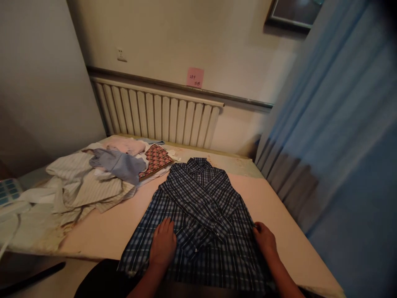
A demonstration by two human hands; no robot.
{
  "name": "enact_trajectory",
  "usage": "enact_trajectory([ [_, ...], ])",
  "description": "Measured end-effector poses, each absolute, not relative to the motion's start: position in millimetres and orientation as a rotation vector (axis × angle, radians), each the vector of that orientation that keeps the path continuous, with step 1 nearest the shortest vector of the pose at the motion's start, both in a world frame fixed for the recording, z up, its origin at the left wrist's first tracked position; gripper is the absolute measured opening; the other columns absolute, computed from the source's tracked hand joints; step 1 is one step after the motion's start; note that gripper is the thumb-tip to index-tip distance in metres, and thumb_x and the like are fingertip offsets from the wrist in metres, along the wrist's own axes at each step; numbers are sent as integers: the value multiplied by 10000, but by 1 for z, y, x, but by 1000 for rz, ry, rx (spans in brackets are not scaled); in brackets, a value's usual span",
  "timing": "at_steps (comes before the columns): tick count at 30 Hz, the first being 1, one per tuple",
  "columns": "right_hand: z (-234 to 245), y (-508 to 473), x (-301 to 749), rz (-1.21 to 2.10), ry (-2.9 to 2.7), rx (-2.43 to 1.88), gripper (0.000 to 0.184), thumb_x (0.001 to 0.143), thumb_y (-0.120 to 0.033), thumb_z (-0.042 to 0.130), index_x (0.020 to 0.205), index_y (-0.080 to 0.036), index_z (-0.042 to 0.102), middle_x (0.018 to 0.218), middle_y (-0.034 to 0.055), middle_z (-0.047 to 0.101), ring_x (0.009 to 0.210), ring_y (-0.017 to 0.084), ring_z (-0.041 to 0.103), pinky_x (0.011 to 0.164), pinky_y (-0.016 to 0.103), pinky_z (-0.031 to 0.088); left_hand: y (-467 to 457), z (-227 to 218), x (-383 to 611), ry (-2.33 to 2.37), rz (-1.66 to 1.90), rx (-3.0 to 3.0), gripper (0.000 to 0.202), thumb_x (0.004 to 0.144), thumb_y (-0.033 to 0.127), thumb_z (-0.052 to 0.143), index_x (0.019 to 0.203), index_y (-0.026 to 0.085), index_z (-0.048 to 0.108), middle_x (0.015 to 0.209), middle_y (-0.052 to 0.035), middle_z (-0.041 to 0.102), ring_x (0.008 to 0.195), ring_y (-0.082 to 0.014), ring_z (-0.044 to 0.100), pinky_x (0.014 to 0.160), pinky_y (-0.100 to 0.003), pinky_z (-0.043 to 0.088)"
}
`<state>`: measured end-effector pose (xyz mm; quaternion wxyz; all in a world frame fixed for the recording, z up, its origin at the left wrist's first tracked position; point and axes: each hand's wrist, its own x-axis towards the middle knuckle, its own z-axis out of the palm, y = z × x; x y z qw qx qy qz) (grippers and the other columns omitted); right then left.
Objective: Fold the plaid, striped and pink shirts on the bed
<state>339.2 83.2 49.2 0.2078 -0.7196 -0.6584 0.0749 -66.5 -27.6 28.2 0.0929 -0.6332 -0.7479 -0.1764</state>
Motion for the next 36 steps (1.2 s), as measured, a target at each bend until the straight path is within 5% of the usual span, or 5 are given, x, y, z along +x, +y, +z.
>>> enact_trajectory([
  [4, 34, 53, 378, 298, -1668, -2124, 408, 805, -385, 430, 1059, -148, 643, 1004, 130, 715, 935, 252, 666, 810, 315, 463, -28, 28, -67, -2193, -536, -1875, 422, 852, 134, 389, 1211, 134, 612, 1335, -129, 582, 1282, -248, 488, 1085, -431, 354],
  [16, 27, 16, 385, 620, -1584, -2066, 202, 685, -420, 571, 600, -236, 580, 648, 18, 686, 688, 213, 653, 652, 287, 433, -26, 23, -69, -2144, -530, -1879, 419, 859, 155, 385, 1212, 112, 607, 1329, -138, 584, 1281, -251, 485, 1081, -426, 356],
  [28, 42, -16, 375, 890, -1359, -1941, 234, 540, -434, 619, 593, -209, 660, 628, 24, 699, 717, 251, 656, 681, 315, 473, -22, 25, -70, -2116, -498, -1900, 415, 859, 176, 386, 1197, 104, 616, 1314, -147, 592, 1270, -262, 493, 1066, -424, 360],
  [36, 41, -32, 372, 974, -1117, -1894, 360, 535, -542, 566, 603, -193, 626, 525, -5, 585, 540, 180, 558, 511, 279, 437, -21, 22, -69, -2110, -488, -1900, 416, 870, 183, 373, 1202, 103, 611, 1321, -147, 587, 1270, -267, 488, 1058, -431, 359],
])
